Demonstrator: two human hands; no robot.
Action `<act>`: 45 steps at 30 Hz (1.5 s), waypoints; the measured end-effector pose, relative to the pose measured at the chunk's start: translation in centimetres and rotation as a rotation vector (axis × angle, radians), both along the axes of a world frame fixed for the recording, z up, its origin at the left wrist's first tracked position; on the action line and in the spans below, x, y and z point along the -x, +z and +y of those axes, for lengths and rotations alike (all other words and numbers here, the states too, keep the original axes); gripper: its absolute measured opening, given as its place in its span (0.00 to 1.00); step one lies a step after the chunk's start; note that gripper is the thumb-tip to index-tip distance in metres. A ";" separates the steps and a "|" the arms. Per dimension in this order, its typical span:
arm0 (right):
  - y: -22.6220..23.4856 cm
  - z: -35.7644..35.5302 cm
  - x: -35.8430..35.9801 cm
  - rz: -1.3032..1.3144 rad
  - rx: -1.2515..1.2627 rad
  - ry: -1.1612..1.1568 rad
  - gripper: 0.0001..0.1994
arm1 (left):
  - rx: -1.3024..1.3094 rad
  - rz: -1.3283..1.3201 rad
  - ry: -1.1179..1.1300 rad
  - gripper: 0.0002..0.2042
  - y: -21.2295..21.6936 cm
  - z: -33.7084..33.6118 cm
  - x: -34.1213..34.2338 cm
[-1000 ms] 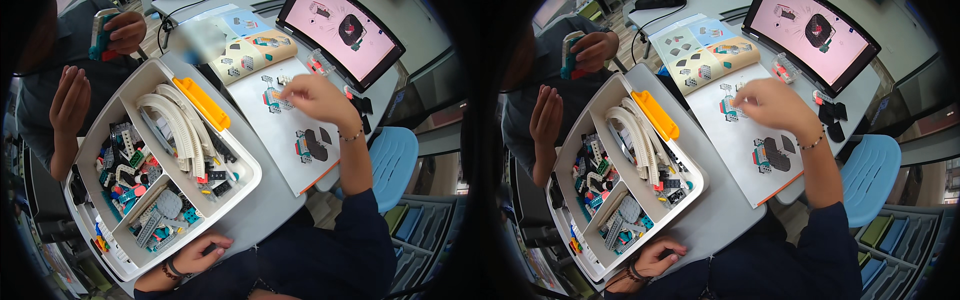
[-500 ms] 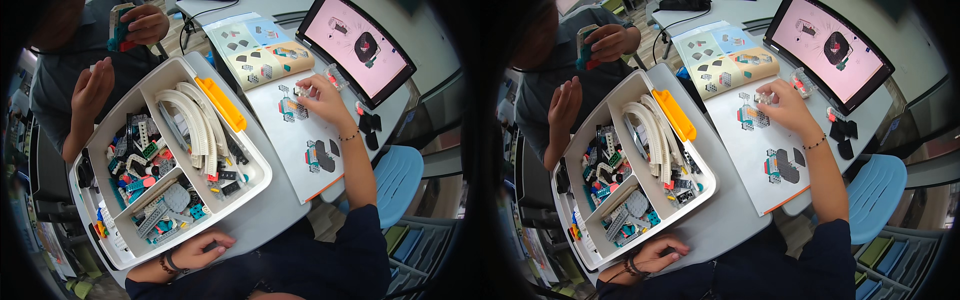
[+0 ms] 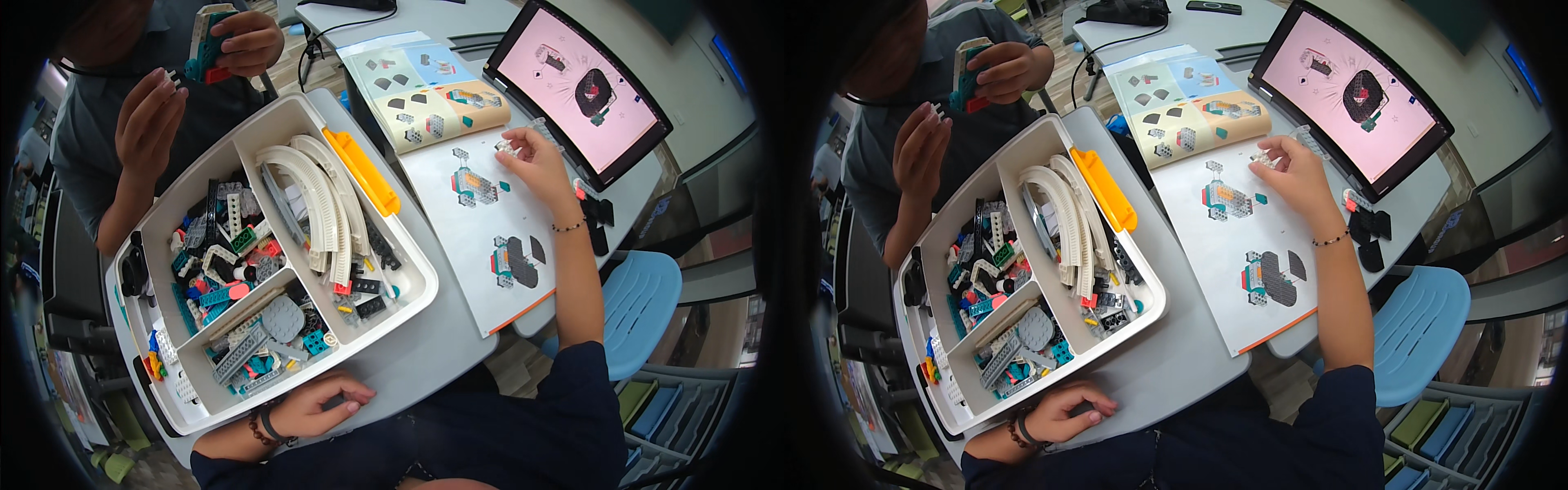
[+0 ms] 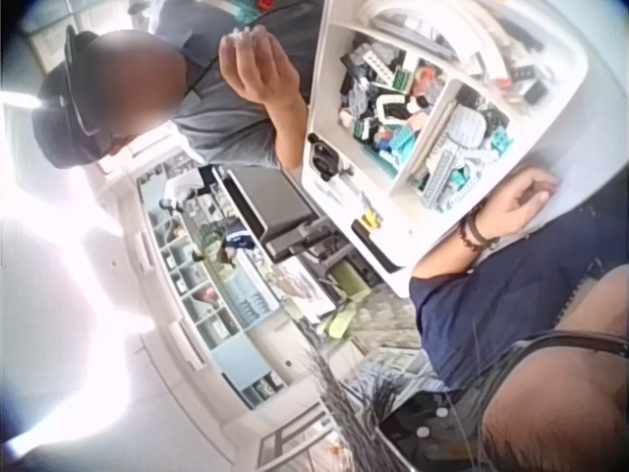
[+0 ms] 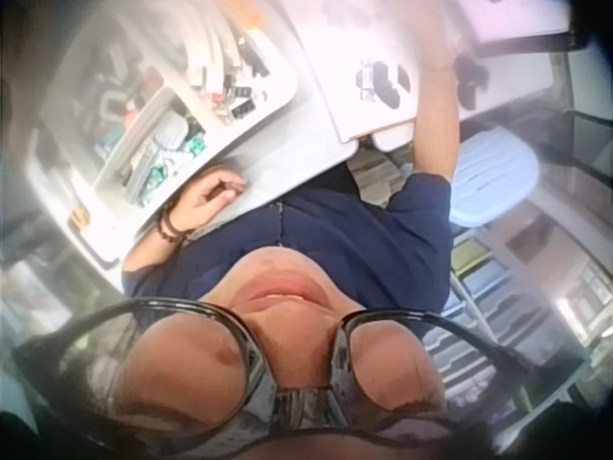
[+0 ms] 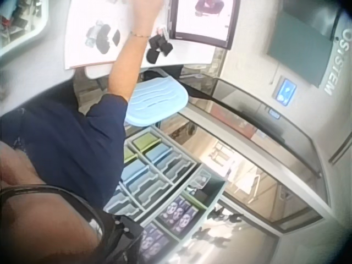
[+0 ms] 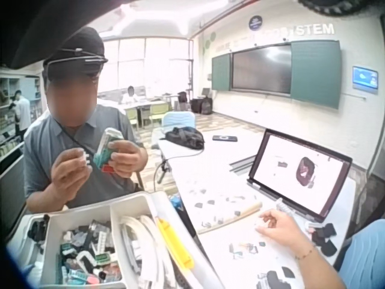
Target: The person assembles a small structure from colorful interlocking building blocks, selecting pieces from a compartmentalized tray and attaching them to a base plate. They reference a printed instruction manual and a tablet screen while adding and removing individual blocks to match the illustrated steps.
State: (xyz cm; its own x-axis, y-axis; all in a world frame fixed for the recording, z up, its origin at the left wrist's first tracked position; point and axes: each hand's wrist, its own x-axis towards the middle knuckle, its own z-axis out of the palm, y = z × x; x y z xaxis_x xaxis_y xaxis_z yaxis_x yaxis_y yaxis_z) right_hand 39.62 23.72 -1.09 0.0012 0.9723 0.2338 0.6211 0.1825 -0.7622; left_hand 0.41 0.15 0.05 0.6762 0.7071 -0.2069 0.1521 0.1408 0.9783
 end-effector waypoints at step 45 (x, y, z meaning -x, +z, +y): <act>-4.3 4.2 -5.0 -0.128 0.044 0.096 0.18 | -0.955 1.069 0.433 0.24 7.6 -0.4 20.9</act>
State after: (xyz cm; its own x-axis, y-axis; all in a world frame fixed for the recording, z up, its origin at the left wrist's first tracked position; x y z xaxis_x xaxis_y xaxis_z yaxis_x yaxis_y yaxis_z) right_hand 44.67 27.94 -5.34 -0.1193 0.9759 0.1828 0.6950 0.2136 -0.6866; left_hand -20.49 -0.24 7.63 0.2161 0.9582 0.1877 0.9511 -0.2500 0.1815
